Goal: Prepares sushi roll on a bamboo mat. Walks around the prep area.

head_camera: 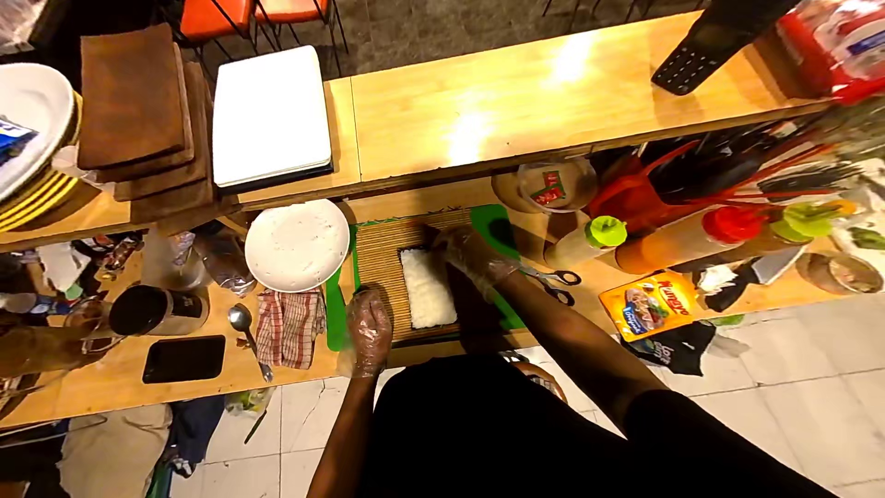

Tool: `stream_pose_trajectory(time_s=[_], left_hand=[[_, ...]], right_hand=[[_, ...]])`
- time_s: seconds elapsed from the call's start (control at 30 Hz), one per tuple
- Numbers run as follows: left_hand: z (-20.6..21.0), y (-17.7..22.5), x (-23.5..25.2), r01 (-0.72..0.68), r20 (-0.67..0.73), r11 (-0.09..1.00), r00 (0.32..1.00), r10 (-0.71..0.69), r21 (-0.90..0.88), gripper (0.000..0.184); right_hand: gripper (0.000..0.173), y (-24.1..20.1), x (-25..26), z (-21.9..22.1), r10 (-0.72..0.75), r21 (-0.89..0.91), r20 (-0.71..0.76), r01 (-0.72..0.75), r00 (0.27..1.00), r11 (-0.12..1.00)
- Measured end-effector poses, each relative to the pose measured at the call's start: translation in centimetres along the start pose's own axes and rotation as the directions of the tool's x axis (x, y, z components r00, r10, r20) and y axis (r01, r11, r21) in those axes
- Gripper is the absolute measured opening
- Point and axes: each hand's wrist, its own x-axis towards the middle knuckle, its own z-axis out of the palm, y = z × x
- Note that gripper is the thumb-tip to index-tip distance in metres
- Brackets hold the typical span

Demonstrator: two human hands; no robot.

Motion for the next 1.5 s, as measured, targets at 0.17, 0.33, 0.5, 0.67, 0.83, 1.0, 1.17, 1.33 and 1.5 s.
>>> stream_pose_trajectory(time_s=[0.17, 0.33, 0.5, 0.67, 0.83, 1.0, 1.17, 1.33, 1.5], left_hand=[[0.2, -0.1, -0.1, -0.017, -0.028, 1.0, 0.999, 0.017, 0.002, 0.033], [-0.1, 0.0, -0.2, 0.0, 0.001, 0.999, 1.0, 0.0, 0.034, 0.035], [0.1, -0.1, -0.1, -0.013, -0.025, 1.0, 1.0, 0.014, 0.021, 0.035], [0.2, -0.3, -0.1, -0.016, -0.038, 1.0, 0.999, 0.015, -0.005, 0.035], [-0.1, 0.1, -0.3, -0.113, 0.001, 0.993, 0.994, 0.113, 0.023, 0.034], [0.0, 3.6, 1.8, -0.325, 0.352, 0.925, 0.904, 0.244, 0.194, 0.049], [2.6, 5.5, 3.7, -0.432, 0.552, 0.844, 0.808, 0.206, 0.318, 0.063], [3.5, 5.5, 4.0, -0.44, 0.593, 0.84, 0.783, 0.187, 0.316, 0.066], [3.6, 5.4, 4.2, -0.456, 0.598, 0.835, 0.776, 0.203, 0.308, 0.062]], right_hand=[[0.02, -2.0, -0.2, 1.1, 0.068, -0.093, -0.048, -0.073, 0.997, 0.993], [0.016, -0.4, 0.8, 2.3, 0.006, -0.118, -0.071, -0.014, 0.997, 0.993], [0.015, -0.8, 1.1, 0.0, 0.079, -0.042, 0.059, -0.077, 0.995, 0.996], [0.019, -0.6, 0.8, -2.1, 0.111, 0.041, 0.013, -0.112, 0.994, 0.993], [0.02, -0.2, 0.3, -2.0, 0.135, -0.022, -0.002, -0.135, 0.991, 0.991], [0.022, 1.9, -3.3, -0.5, 0.111, -0.04, -0.224, -0.123, 0.968, 0.992], [0.026, 3.0, -5.2, 2.4, -0.036, -0.108, -0.335, -0.001, 0.942, 0.994], [0.026, 2.5, -5.5, 3.0, -0.128, -0.11, -0.333, 0.096, 0.934, 0.989], [0.025, 2.8, -5.1, 3.1, -0.161, -0.123, -0.322, 0.127, 0.933, 0.984]])
